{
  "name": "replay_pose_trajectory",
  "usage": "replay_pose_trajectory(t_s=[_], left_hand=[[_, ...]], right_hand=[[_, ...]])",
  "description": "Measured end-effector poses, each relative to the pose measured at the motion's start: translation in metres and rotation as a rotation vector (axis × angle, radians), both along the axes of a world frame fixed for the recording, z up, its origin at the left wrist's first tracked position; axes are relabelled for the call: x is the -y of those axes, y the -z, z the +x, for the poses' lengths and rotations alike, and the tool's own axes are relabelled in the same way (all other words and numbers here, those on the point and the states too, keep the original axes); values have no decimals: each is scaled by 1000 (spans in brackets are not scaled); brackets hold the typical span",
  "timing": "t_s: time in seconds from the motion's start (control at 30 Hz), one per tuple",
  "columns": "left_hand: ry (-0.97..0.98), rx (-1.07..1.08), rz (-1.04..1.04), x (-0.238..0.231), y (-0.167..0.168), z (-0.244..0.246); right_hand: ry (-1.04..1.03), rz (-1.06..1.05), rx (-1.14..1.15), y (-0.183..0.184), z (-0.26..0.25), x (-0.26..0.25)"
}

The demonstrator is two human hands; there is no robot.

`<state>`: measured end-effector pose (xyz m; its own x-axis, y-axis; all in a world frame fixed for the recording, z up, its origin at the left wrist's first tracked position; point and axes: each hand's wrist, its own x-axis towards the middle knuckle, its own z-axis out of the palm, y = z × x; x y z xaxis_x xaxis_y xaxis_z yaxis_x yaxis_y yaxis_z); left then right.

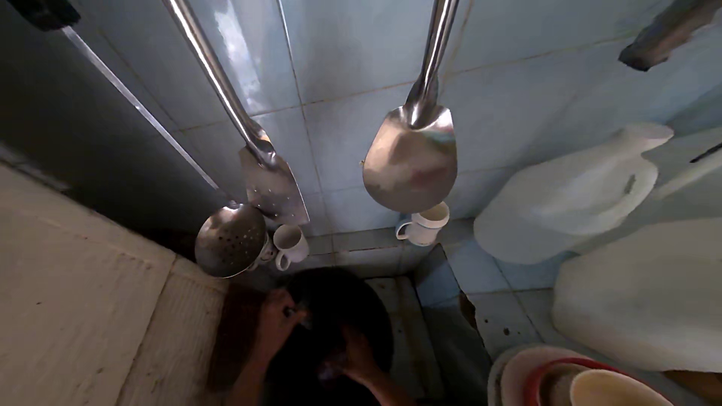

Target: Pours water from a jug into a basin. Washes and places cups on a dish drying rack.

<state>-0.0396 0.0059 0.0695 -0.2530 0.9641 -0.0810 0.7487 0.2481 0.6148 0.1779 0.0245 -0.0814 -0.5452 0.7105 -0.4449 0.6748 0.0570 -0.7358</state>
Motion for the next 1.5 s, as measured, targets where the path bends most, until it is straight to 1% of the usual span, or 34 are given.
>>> replay_pose_trajectory(t_s=[0.07, 0.1, 0.17, 0.23, 0.27, 0.3, 0.33, 0.37, 0.43, 0.47, 0.5, 0.53, 0.57, 0.63, 0.7, 0.73, 0.77, 0.83, 0.9, 1.0, 1.07, 1.1, 1.13, 1.23, 1.3, 1.33, 1.4, 1.43, 1.5], left_hand=[[85, 62, -185, -4, 18, 22], [123, 89, -205, -6, 27, 30], [126, 168, -95, -9, 47, 38], [2, 233, 85, -14, 63, 33], [-77, 214, 135, -18, 67, 27], [-129, 152, 143, -21, 70, 20], [-126, 61, 106, -24, 74, 11], [-68, -41, -6, -26, 78, 3], [146, -202, -405, -35, 85, -4], [260, -234, -530, -38, 94, -1], [345, -233, -579, -40, 107, 3], [380, -214, -559, -38, 122, 9], [357, -189, -491, -34, 137, 14], [177, -154, -353, -22, 168, 26], [-52, -99, -368, -10, 186, 41], [-118, -56, -405, -5, 190, 48], [-126, -9, -448, 0, 190, 54], [-22, 90, -543, 8, 183, 57], [45, 96, -632, 10, 176, 48], [-74, 90, -690, -4, 179, 21], [-135, -1, -699, -29, 177, 15], [-115, -70, -682, -43, 177, 17], [-41, -146, -657, -54, 176, 22], [311, -322, -515, -76, 170, 33], [484, -406, -314, -77, 159, 37], [527, -440, -211, -74, 150, 37], [548, -473, -76, -63, 132, 33], [525, -486, -28, -56, 126, 28], [396, -436, 88, -45, 128, 14]], right_hand=[[138, 182, -199, -9, -11, 2], [184, 247, -287, -11, -18, 2], [200, 297, -360, -14, -27, -1], [181, 255, -291, -15, -27, -11], [189, 220, -210, -14, -24, -18], [211, 177, -111, -12, -21, -24], [241, 132, 0, -10, -17, -30], [262, 86, 110, -6, -13, -35], [265, 11, 243, 5, -8, -41], [246, -17, 264, 9, -6, -42], [213, -41, 279, 12, -5, -42], [174, -51, 298, 15, -5, -42], [141, -48, 315, 18, -6, -42], [100, -44, 338, 20, -7, -41], [86, -44, 310, 25, -5, -39], [88, -40, 282, 29, -4, -39], [92, -39, 252, 33, -4, -40], [96, -37, 223, 36, -3, -40], [99, -35, 221, 36, -4, -41], [113, -34, 232, 36, -4, -45], [118, -49, 238, 34, -8, -46], [115, -65, 245, 31, -10, -47], [107, -74, 250, 29, -11, -48], [125, -96, 200, 29, -14, -55], [201, -76, 109, 30, -12, -62], [229, -49, 45, 29, -11, -64], [209, 20, -59, 23, -7, -67], [183, 37, -91, 17, -6, -70], [184, -5, -139, 3, -3, -75]])
